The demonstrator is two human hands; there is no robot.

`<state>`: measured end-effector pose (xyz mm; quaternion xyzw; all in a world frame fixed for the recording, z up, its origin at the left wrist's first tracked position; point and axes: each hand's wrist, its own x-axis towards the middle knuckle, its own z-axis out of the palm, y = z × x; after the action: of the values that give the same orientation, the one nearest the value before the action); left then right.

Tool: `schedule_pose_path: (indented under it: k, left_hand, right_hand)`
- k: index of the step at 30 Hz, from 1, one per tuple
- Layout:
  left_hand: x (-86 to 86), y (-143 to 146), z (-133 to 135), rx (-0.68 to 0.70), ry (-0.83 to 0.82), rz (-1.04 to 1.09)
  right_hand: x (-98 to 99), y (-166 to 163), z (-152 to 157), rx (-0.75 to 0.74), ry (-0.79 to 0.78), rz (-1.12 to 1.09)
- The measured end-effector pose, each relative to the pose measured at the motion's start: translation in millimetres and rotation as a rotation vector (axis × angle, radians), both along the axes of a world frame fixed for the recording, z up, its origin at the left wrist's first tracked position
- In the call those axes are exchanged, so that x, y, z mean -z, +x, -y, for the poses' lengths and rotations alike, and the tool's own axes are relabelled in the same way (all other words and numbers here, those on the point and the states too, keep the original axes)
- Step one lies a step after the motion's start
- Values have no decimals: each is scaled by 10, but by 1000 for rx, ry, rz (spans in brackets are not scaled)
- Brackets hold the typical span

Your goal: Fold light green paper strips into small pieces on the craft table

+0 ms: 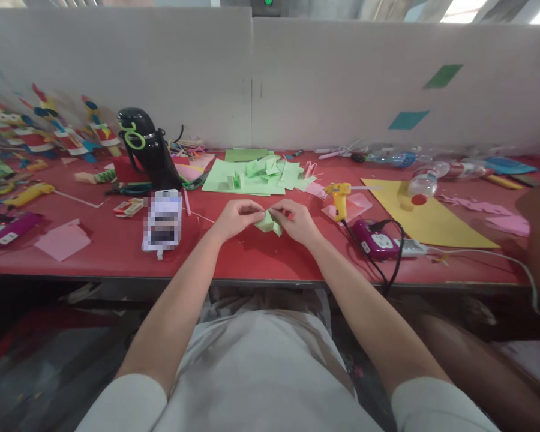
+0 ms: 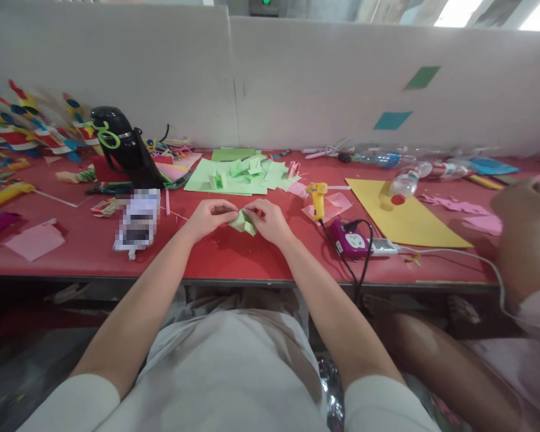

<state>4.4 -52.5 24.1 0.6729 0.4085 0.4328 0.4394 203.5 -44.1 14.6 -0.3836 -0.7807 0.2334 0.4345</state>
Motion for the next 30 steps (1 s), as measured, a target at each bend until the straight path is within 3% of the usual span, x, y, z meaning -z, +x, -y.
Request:
schedule_pose_path:
  k: [16,30]
  left_hand:
    - [-31,2,64,12,57,-92]
    - [7,-1,43,7,119,-134]
  right_hand:
    - [-33,-33,45,-36,-141,-131]
    - [-16,-46,43,-49,-142,-179]
